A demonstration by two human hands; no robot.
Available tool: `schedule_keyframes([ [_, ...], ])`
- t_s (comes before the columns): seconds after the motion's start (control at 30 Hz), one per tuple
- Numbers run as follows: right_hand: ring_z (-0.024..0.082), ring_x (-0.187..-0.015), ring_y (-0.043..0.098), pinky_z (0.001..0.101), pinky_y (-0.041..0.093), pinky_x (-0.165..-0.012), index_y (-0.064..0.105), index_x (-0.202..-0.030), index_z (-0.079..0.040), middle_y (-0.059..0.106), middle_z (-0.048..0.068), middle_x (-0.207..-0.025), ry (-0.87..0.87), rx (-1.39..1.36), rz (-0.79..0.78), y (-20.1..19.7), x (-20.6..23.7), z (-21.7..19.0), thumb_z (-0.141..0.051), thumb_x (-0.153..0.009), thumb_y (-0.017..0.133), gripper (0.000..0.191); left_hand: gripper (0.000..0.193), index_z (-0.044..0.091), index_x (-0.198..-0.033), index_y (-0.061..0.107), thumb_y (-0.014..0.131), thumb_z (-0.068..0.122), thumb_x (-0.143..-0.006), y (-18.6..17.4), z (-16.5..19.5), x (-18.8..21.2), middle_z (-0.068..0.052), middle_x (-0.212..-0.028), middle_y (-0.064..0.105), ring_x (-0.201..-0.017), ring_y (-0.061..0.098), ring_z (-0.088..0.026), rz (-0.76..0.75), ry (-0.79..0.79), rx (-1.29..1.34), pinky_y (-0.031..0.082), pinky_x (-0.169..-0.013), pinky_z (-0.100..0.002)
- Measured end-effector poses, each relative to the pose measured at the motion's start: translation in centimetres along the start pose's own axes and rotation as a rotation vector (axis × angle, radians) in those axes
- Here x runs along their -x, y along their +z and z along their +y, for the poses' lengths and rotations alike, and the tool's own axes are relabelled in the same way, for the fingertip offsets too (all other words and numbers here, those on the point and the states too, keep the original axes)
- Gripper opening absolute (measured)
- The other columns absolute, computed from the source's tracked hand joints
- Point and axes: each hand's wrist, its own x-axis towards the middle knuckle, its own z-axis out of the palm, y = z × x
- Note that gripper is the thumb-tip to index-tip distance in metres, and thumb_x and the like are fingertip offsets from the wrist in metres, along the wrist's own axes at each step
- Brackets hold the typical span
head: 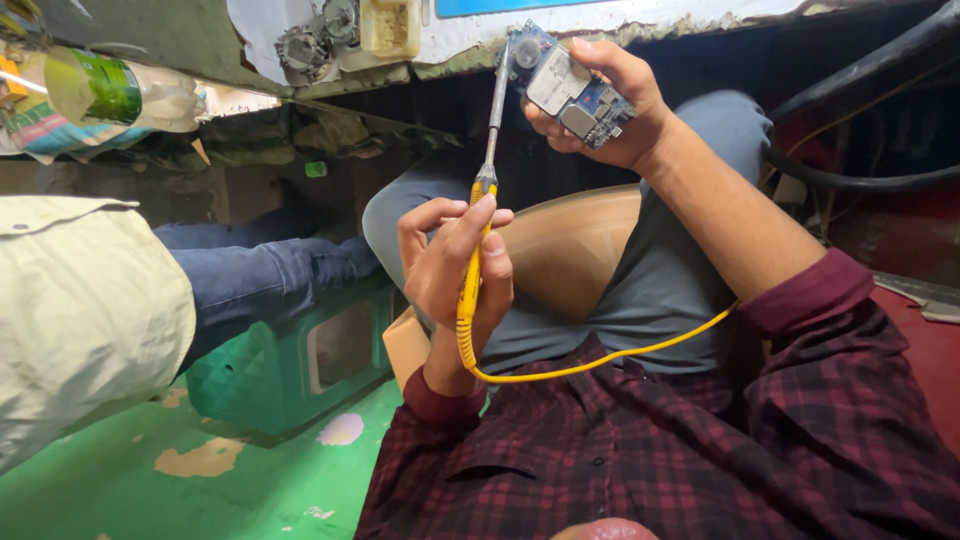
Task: The person sits in a chair at a mobile repair bench holding a yellow soldering iron and a phone motherboard. They solder components on the board, reposition and turn the board repeatedly, and at the end place the board on the workbench.
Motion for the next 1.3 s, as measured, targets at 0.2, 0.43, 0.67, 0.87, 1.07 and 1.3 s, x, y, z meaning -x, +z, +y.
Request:
schedule_keyframes([
  [0.2,0.021,-0.083,0.062,0.0292,0.047,-0.062,0.065,-0.124,0.000,0.070,0.020,-0.106,-0.008,0.007,0.019,-0.1,0.1,0.0,-0.044,-0.109,0.058,0.047,0.032,0.005,-0.126,0.064,0.062,-0.001,-0.095,0.0,0.1,0.0,-0.004,-0.102,0.077,-0.107,0.061,-0.024,-0.005,-0.013,-0.001,0.049,-0.095,-0.033],
  [0.43,0.020,-0.084,0.062,0.0300,0.049,-0.066,0.064,-0.128,-0.001,0.069,0.019,-0.105,-0.006,0.015,0.012,0.3,0.0,-0.1,-0.044,-0.108,0.058,0.048,0.032,0.005,-0.126,0.065,0.062,-0.001,-0.095,0.1,0.1,0.0,-0.004,-0.101,0.077,-0.107,0.062,-0.024,0.001,-0.018,0.003,0.049,-0.097,-0.033],
  [0.67,0.020,-0.085,0.062,0.0292,0.048,-0.064,0.064,-0.128,0.000,0.069,0.019,-0.107,-0.003,0.007,0.018,0.1,0.0,-0.1,-0.044,-0.108,0.058,0.048,0.030,0.002,-0.125,0.063,0.060,0.001,-0.096,0.4,-0.5,0.5,-0.008,-0.100,0.077,-0.102,0.063,-0.025,0.079,0.005,0.003,0.047,-0.096,-0.035],
  [0.87,0.024,-0.083,0.061,0.0309,0.048,-0.065,0.062,-0.134,0.000,0.067,0.021,-0.104,-0.008,-0.026,0.038,-0.8,0.4,0.0,-0.044,-0.108,0.058,0.051,0.029,0.004,-0.127,0.056,0.061,0.003,-0.098,1.4,-1.8,1.2,-0.006,-0.106,0.073,-0.102,0.063,-0.027,0.253,-0.057,0.107,0.053,-0.091,-0.033],
  [1.07,0.028,-0.083,0.061,0.0320,0.049,-0.062,0.059,-0.128,0.001,0.066,0.026,-0.107,0.004,-0.124,0.011,-0.5,-0.2,-0.8,-0.041,-0.113,0.056,0.045,0.032,0.006,-0.124,0.059,0.065,-0.004,-0.094,0.8,-3.1,0.5,-0.006,-0.106,0.073,-0.096,0.063,-0.028,0.330,0.067,0.007,0.052,-0.088,-0.037],
  [1.3,0.031,-0.088,0.062,0.0347,0.053,-0.068,0.060,-0.134,0.000,0.065,0.027,-0.109,0.012,-0.186,-0.041,-0.4,-0.5,-1.1,-0.039,-0.111,0.055,0.046,0.031,0.006,-0.120,0.065,0.071,-0.003,-0.091,0.1,-3.5,0.1,-0.008,-0.100,0.071,-0.093,0.063,-0.029,0.363,0.061,-0.005,0.052,-0.089,-0.038],
])
